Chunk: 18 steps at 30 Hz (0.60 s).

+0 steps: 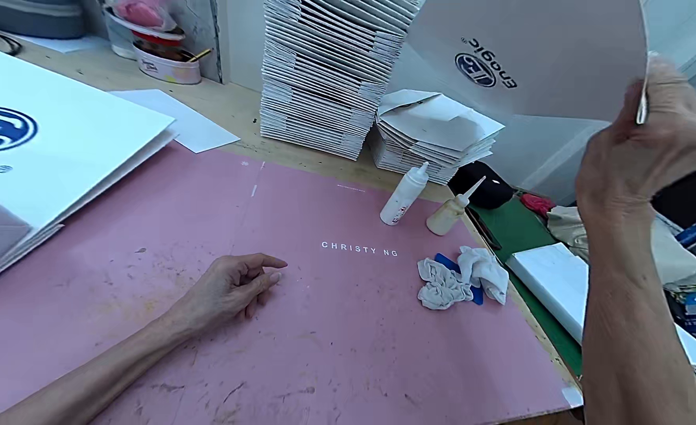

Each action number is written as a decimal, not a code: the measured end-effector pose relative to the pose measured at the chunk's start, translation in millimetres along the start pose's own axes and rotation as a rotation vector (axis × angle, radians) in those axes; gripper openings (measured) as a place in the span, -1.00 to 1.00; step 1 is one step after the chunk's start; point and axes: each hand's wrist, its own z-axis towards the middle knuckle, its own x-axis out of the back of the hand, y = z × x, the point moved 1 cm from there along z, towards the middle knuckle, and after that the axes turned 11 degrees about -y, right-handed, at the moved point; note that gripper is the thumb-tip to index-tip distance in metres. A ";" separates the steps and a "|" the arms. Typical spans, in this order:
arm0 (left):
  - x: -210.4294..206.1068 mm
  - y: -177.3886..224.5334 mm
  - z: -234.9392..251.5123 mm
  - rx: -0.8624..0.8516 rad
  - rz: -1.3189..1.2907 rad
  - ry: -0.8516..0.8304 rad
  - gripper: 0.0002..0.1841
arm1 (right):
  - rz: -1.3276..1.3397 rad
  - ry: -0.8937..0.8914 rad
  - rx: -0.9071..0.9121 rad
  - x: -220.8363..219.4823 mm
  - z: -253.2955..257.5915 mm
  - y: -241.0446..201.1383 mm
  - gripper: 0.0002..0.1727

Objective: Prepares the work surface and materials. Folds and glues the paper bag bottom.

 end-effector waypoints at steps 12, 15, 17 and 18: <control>10.7 50.0 -36.0 0.063 -0.601 0.306 -0.33 | 0.246 0.090 0.517 77.4 -171.0 -76.9 -0.58; 19.7 74.4 -77.0 0.005 -0.737 0.332 -0.05 | 0.432 -0.074 0.616 75.2 -240.5 -101.0 -0.60; 21.1 64.3 -98.3 0.057 -0.720 0.335 -0.19 | 0.507 -0.170 0.632 76.3 -277.0 -113.2 -0.60; 17.2 55.0 -106.8 0.120 -0.650 0.367 -0.45 | 0.522 -0.218 0.629 79.0 -291.9 -117.5 -0.59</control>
